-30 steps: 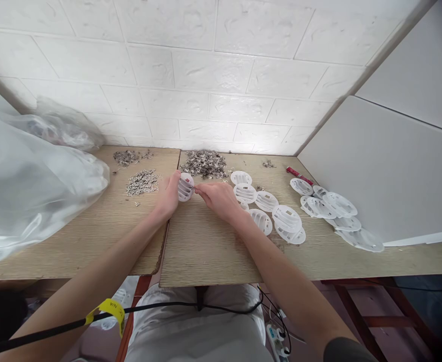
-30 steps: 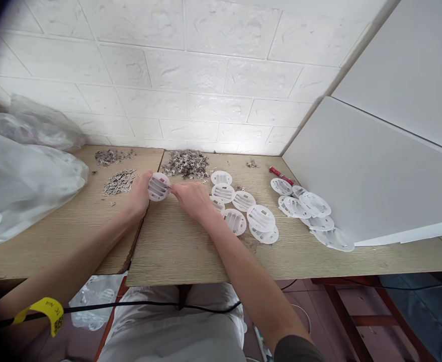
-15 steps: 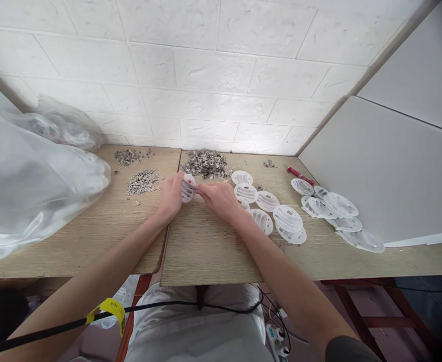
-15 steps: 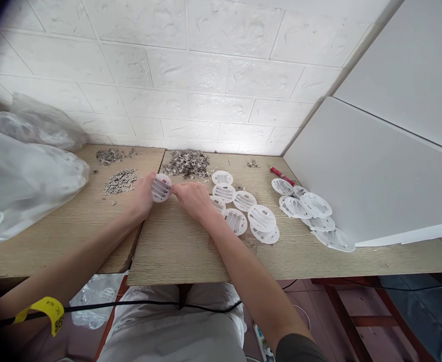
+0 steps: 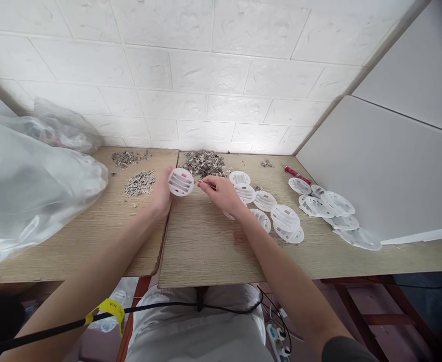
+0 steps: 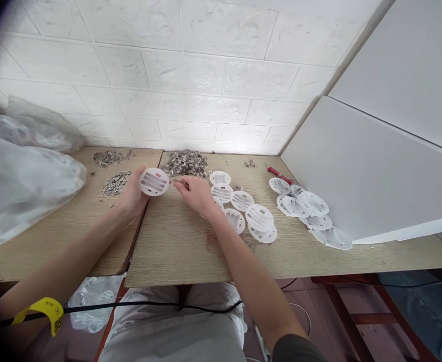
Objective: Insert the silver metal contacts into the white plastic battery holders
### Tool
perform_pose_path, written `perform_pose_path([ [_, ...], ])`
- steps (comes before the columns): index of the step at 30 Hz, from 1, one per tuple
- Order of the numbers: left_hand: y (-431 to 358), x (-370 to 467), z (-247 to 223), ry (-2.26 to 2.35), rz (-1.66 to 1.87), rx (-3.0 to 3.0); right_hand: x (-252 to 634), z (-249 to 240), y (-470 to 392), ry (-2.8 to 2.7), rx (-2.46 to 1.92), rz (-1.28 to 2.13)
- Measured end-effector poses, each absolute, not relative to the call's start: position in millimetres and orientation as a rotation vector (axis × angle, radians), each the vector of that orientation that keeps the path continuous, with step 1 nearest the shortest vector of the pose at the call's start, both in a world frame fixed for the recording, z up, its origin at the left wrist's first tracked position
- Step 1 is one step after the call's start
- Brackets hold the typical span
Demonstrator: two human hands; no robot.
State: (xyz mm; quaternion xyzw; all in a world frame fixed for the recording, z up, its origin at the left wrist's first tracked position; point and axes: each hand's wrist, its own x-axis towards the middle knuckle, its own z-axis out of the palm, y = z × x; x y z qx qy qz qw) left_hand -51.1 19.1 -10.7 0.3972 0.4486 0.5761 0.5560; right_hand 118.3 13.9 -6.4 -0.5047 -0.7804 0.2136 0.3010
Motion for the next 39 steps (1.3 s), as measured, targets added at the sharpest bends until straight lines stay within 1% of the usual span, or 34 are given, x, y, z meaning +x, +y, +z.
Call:
perform_pose_path([
  [3, 20.2, -53.7, -5.1, 0.938, 1.279, 0.821, 116.1, -10.5, 13.3, -2.121, -1.374, 0.556],
  [6, 21.8, -56.9, -3.1, 0.867, 1.24, 0.778, 111.8, -15.0, 9.0, -2.266, -1.379, 0.386],
  [11, 24.4, -59.4, -10.4, 0.949, 1.255, 0.815, 108.9, -18.1, 5.5, -2.401, -1.321, 0.194],
  [17, 21.3, -58.7, -12.4, 1.033, 1.284, 0.937, 114.0, -16.7, 9.3, -2.431, -1.292, 0.16],
  [25, 20.8, -59.9, -9.5, 1.083, 1.258, 0.993, 116.1, -13.9, 10.0, -2.44, -1.224, 0.268],
  [27, 20.6, -58.8, -11.1, 1.125, 1.296, 1.044, 115.1, -11.6, 9.6, -2.339, -1.237, 0.359],
  [30, 18.0, -55.8, -11.0, 1.228, 1.342, 1.195, 112.6, -7.8, 9.0, -2.106, -1.222, 0.594],
  [33, 14.8, -53.5, -8.0, 1.233, 1.342, 1.29, 109.5, -6.6, 9.2, -1.911, -1.191, 0.773],
  [36, 13.8, -53.8, -5.4, 1.155, 1.325, 1.33, 108.3, -8.6, 11.1, -1.791, -1.17, 0.842],
  [39, 14.5, -55.4, -4.8, 1.113, 1.293, 1.387, 110.1, -10.2, 12.5, -1.698, -1.165, 0.806],
])
